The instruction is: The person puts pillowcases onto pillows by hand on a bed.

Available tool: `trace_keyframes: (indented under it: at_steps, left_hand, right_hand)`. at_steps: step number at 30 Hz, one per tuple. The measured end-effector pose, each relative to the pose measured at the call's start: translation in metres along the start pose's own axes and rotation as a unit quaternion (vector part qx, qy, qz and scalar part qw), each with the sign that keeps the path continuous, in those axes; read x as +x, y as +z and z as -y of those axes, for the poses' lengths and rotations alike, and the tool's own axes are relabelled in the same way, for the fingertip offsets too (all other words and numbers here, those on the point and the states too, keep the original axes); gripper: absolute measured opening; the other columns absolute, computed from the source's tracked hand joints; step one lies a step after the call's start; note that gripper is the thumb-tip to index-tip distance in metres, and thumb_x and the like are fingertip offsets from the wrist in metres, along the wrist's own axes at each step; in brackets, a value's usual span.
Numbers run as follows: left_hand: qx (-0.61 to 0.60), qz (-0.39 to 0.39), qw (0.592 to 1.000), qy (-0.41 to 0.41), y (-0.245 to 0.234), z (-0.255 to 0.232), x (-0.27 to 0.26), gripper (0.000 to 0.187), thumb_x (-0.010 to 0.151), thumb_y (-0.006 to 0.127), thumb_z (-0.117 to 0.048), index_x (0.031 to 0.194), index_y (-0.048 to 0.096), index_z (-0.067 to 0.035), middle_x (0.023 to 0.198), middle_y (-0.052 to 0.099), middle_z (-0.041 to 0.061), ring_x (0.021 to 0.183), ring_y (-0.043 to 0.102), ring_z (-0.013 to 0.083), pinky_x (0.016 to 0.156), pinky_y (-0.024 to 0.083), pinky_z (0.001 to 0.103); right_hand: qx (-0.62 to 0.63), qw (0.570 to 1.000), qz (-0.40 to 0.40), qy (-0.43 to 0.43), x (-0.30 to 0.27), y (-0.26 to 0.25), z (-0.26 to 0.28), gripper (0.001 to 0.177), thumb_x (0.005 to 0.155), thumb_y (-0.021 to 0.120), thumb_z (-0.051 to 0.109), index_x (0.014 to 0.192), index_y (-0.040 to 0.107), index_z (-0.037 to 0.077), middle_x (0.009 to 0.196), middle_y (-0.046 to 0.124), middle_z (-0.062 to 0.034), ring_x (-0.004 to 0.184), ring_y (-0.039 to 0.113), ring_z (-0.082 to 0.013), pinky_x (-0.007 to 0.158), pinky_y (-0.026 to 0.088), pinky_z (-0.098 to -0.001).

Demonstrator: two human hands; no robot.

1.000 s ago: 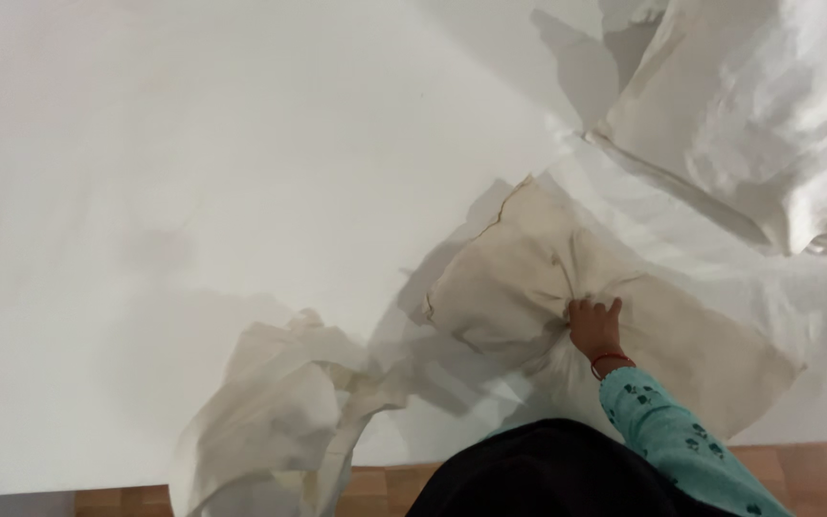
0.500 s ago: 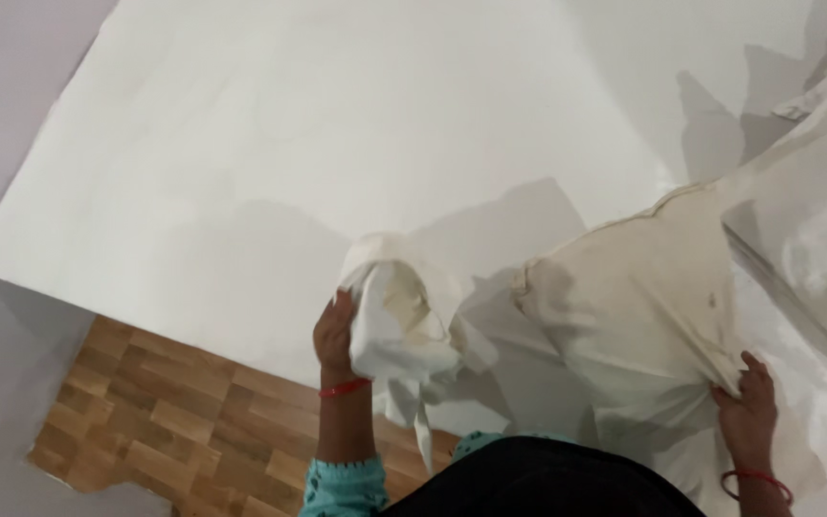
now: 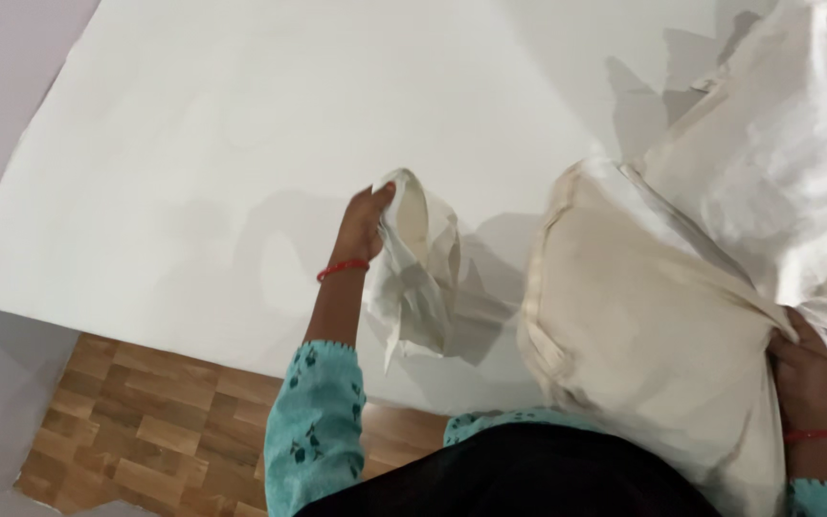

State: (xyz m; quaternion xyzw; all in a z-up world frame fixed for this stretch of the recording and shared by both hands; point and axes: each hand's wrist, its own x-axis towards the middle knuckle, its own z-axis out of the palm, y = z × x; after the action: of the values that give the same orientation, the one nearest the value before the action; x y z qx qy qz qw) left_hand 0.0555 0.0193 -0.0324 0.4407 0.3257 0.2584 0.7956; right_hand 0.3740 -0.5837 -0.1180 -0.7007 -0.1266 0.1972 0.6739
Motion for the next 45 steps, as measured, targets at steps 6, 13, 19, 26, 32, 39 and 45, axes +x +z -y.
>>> trace_keyframes:
  at_steps: [6,13,19,26,32,39,45]
  left_hand:
    - [0.219,-0.066,0.972,0.05,0.025,0.013,0.036,0.057,0.096,0.076,-0.031,0.126,0.054,0.013,0.105,0.06,0.009,0.098,0.056,0.0153,0.086,0.046,0.03]
    - [0.433,-0.029,0.899,0.058,0.063,0.002,0.012,0.034,0.074,0.064,-0.017,0.098,0.063,0.007,0.076,0.061,0.011,0.07,0.058,0.0198,0.067,0.051,0.037]
    - [0.599,0.043,0.788,0.138,0.076,0.016,0.0,0.058,0.067,0.064,-0.012,0.123,0.062,0.006,0.112,0.068,0.025,0.105,0.066,0.0384,0.089,0.054,0.042]
    - [0.748,0.118,0.653,0.029,0.093,-0.009,-0.059,0.058,0.071,0.053,-0.003,0.126,0.068,-0.006,0.119,0.072,0.017,0.111,0.068,0.0369,0.093,0.056,0.044]
    - [0.743,0.156,0.649,0.049,0.091,-0.032,-0.09,0.06,0.068,0.055,-0.002,0.127,0.067,-0.006,0.117,0.071,0.018,0.107,0.067,0.0373,0.088,0.056,0.044]
    - [0.66,0.201,0.715,0.117,0.105,-0.007,-0.101,0.031,0.084,0.061,-0.023,0.101,0.069,0.001,0.104,0.073,0.02,0.097,0.067,0.0401,0.084,0.053,0.047]
    - [0.571,0.183,0.783,0.165,0.122,0.071,-0.117,0.041,0.096,0.061,-0.042,0.093,0.063,-0.001,0.09,0.07,0.021,0.085,0.067,0.04,0.077,0.052,0.048]
  right_hand:
    - [-0.014,0.991,0.058,0.117,0.0,0.027,-0.013,0.051,0.097,0.049,0.003,0.147,0.054,-0.007,0.132,0.064,-0.0148,0.113,0.061,-0.0215,0.099,0.047,-0.0294]
    - [0.092,0.94,0.193,0.265,0.009,0.076,-0.035,0.062,0.082,0.045,-0.002,0.144,0.051,-0.006,0.129,0.068,-0.0144,0.111,0.066,-0.0236,0.099,0.05,-0.032]
    - [0.069,0.911,0.322,0.247,0.032,0.1,-0.067,0.071,0.076,0.044,-0.006,0.148,0.051,-0.009,0.127,0.065,-0.0203,0.107,0.063,-0.0255,0.097,0.049,-0.0329]
    - [0.057,0.934,0.261,0.239,0.032,0.099,-0.076,0.077,0.072,0.039,-0.005,0.149,0.048,-0.005,0.134,0.063,-0.0162,0.113,0.062,-0.0211,0.099,0.047,-0.027]
    - [-0.127,0.967,0.194,0.105,0.026,0.082,-0.078,0.064,0.084,0.044,-0.001,0.147,0.054,-0.001,0.125,0.068,-0.0107,0.107,0.062,-0.0162,0.093,0.046,-0.0249]
    - [-0.295,0.95,0.105,0.011,0.035,0.082,-0.087,0.051,0.094,0.054,0.011,0.144,0.059,0.002,0.112,0.07,-0.0098,0.092,0.061,-0.0166,0.082,0.047,-0.0276]
    - [-0.362,0.921,0.09,-0.111,0.046,0.119,-0.096,0.024,0.101,0.062,0.016,0.119,0.068,0.0,0.11,0.068,-0.0185,0.098,0.063,-0.0293,0.088,0.051,-0.0386]
